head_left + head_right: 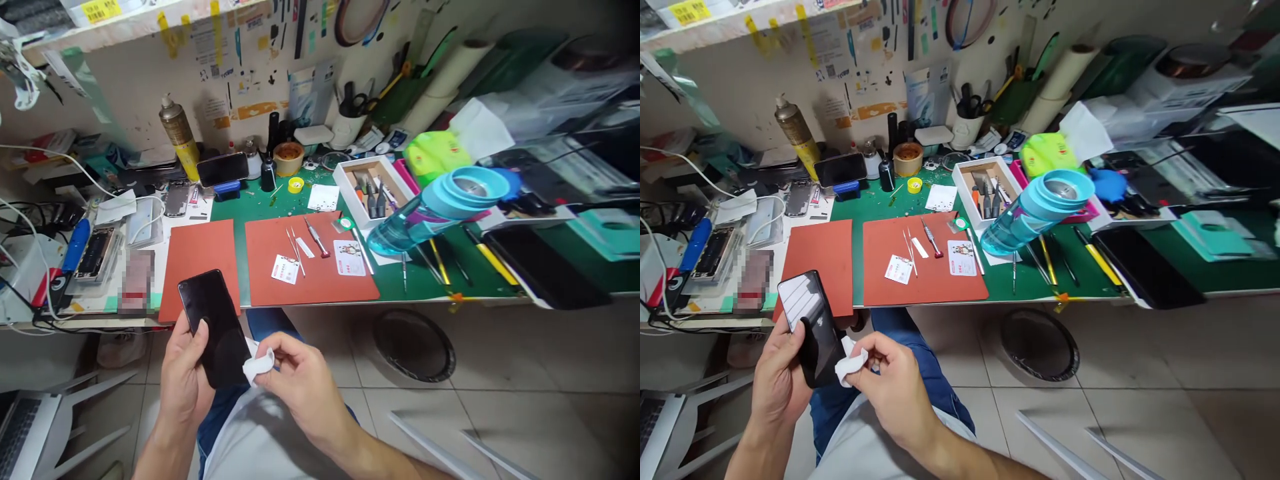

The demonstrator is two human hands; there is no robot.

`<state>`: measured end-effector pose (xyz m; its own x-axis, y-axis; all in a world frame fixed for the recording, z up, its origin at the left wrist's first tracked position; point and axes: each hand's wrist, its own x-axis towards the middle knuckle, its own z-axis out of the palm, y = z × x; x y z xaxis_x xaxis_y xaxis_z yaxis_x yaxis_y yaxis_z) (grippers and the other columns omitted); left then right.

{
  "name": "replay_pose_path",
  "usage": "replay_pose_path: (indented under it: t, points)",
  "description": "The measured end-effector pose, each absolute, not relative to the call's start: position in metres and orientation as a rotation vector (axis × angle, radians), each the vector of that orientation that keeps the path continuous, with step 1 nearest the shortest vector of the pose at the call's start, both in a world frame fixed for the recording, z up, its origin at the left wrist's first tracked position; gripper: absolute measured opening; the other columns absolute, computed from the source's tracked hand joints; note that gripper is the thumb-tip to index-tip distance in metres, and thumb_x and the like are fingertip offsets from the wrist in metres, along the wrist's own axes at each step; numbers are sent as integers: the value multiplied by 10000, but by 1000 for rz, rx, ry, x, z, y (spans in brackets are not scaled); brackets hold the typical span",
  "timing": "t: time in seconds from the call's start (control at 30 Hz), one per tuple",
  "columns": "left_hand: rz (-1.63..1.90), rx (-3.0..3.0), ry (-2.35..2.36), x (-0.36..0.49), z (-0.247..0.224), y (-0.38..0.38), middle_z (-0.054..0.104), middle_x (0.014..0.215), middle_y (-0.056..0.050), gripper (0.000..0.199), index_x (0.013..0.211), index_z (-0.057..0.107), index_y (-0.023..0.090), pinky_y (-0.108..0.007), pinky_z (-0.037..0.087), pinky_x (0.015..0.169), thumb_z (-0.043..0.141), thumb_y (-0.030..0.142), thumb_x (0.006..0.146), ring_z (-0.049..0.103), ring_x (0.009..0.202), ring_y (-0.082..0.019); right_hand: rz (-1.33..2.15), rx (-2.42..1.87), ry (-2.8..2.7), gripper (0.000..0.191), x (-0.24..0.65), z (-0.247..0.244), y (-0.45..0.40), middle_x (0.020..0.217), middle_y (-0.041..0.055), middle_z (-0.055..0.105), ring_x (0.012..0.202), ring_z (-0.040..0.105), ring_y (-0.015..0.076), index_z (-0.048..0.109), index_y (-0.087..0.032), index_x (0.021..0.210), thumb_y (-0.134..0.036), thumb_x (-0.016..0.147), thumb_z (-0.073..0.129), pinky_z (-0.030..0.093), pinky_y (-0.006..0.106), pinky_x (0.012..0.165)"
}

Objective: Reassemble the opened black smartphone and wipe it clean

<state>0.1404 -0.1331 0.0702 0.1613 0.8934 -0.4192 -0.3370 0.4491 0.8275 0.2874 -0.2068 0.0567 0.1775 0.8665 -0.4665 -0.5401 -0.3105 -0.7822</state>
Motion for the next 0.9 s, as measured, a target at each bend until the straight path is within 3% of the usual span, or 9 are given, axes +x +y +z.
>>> replay_pose_path:
  t: [0.17, 0.3, 0.53, 0.67, 0.9]
  points:
    - [842, 659, 1005, 147, 67, -150, 797, 1289, -84, 551, 1403, 698, 293, -448, 565, 1110, 860, 360, 880, 746, 1223, -322, 1292, -1100, -313, 267, 306, 67, -175, 699, -28, 678, 674, 602, 161, 724, -237, 722, -227, 582, 951, 512, 296, 682]
    - [782, 768, 1023, 143, 63, -159, 768, 1351, -98, 525, 1358, 734, 270, -427, 541, 1131, 872, 404, 870, 712, 1275, -334, 1229, -1045, -352, 222, 321, 71, -165, 703, -27, 673, 685, 602, 162, 732, -248, 727, -243, 627, 930, 527, 304, 705]
    - [699, 948, 1039, 126, 58, -159, 782, 1312, -88, 482, 1356, 750, 267, -371, 577, 1056, 825, 437, 911, 711, 1252, -327, 1358, -1115, -528, 216, 345, 75, -166, 669, -42, 655, 669, 590, 145, 756, -229, 719, -222, 611, 942, 497, 288, 678]
    - [621, 998, 1030, 119, 62, -157, 777, 1333, -80, 449, 1339, 769, 282, -401, 547, 1116, 822, 419, 915, 687, 1304, -342, 1442, -1209, -763, 217, 361, 81, -162, 686, -19, 703, 672, 625, 158, 755, -212, 703, -279, 647, 953, 502, 304, 684]
    - [543, 1057, 1157, 103, 51, -156, 720, 1445, -78, 486, 1268, 813, 299, -484, 438, 1230, 917, 293, 793, 538, 1484, -394, 1676, -1197, -906, 215, 369, 88, -150, 645, -9, 725, 628, 661, 161, 779, -199, 682, -273, 598, 962, 538, 293, 631]
